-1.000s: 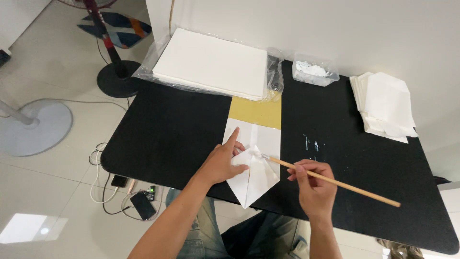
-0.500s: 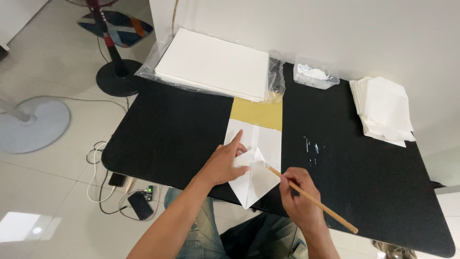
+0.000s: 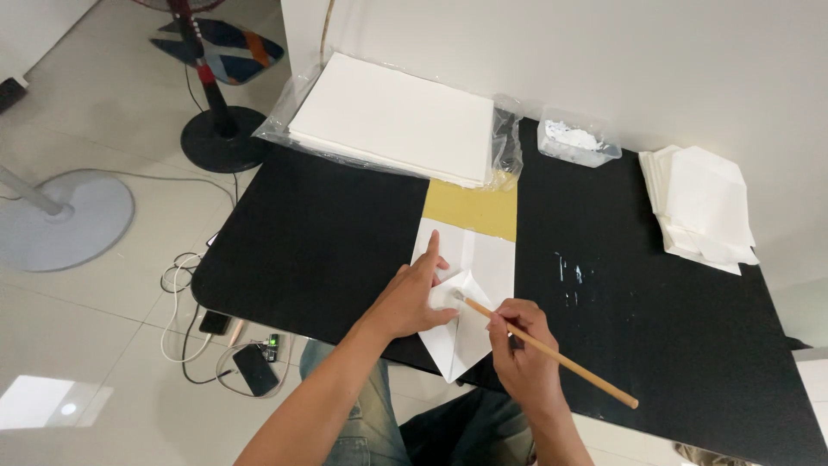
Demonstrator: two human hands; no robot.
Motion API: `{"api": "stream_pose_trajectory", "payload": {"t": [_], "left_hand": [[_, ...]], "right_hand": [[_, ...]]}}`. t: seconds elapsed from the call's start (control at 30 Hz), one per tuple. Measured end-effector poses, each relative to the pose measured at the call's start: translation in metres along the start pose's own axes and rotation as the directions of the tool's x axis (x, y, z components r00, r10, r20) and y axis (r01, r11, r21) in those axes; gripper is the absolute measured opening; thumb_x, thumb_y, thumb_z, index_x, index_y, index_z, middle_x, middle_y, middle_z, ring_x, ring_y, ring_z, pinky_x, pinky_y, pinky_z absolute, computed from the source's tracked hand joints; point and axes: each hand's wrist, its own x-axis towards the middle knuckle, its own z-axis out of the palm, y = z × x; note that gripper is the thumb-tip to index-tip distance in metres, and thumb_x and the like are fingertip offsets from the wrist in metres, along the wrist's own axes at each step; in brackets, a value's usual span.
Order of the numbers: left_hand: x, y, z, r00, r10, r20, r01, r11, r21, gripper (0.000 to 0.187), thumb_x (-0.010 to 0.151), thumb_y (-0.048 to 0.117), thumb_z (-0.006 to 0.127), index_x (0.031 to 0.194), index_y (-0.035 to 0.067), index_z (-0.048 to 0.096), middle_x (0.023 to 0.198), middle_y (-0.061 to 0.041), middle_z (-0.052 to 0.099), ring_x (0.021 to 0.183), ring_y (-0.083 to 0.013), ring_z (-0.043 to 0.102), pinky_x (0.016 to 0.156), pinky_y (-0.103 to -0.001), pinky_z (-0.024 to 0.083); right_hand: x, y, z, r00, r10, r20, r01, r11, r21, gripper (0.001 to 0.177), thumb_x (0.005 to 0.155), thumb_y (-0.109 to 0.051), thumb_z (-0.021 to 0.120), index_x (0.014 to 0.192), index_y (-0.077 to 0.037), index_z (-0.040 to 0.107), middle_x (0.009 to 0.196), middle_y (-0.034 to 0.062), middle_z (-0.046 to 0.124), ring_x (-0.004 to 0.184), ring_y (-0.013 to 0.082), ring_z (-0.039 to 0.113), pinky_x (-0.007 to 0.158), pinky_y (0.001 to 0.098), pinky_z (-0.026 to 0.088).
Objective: Folding paper and applying glue with a brush to assemble a paper product
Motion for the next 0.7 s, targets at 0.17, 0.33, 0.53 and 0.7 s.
{"api": "stream_pose_trajectory", "payload": {"t": [0.17, 0.33, 0.53, 0.7], "left_hand": [[0.002, -0.002, 0.002, 0.998, 0.032, -0.051, -0.033, 0.999, -0.008, 0.135, 0.075, 0.034, 0.086, 0.163, 0.005, -0.012, 0.14, -0.006, 0.052, 0.102, -0.0224, 0.062, 0.099, -0.039, 0.041], [0.001, 0.0, 0.0, 0.998, 0.038, -0.045, -0.039, 0.999, -0.027, 0.139, 0.076, 0.03, 0.089, 0.162, 0.008, -0.019, 0.142, -0.007, 0.051, 0.098, -0.0225, 0.061, 0.099, -0.038, 0.043], [0.001, 0.006, -0.003, 0.999, -0.007, -0.048, 0.005, 0.999, -0.039, 0.141, 0.074, 0.029, 0.09, 0.161, 0.006, -0.019, 0.144, -0.007, 0.049, 0.096, -0.021, 0.061, 0.098, -0.036, 0.045], [0.0, 0.011, -0.005, 0.999, -0.043, -0.031, 0.042, 0.998, -0.045, 0.144, 0.073, 0.03, 0.091, 0.161, 0.007, -0.021, 0.145, -0.009, 0.05, 0.1, -0.0229, 0.061, 0.099, -0.037, 0.045]], "right_hand": [[-0.002, 0.005, 0.005, 0.996, 0.087, -0.007, -0.087, 0.996, 0.036, 0.013, 0.099, -0.009, 0.062, 0.108, -0.004, 0.054, 0.099, 0.0112, 0.064, 0.081, 0.0158, 0.067, 0.07, 0.0257, 0.055], [0.001, 0.003, 0.012, 0.999, 0.034, -0.031, -0.03, 0.994, 0.109, 0.012, 0.099, -0.006, 0.062, 0.107, -0.003, 0.053, 0.099, 0.0139, 0.063, 0.078, 0.0173, 0.068, 0.069, 0.0248, 0.057], [-0.004, 0.007, 0.017, 0.995, 0.077, -0.062, -0.066, 0.983, 0.169, 0.013, 0.099, -0.005, 0.061, 0.107, -0.002, 0.052, 0.099, 0.0159, 0.063, 0.076, 0.0176, 0.069, 0.064, 0.0228, 0.06], [-0.011, 0.006, 0.004, 0.988, 0.044, -0.149, -0.011, 0.977, 0.212, 0.016, 0.1, -0.001, 0.058, 0.108, -0.002, 0.045, 0.097, 0.0204, 0.061, 0.065, 0.0144, 0.066, 0.056, 0.0193, 0.055]]}}
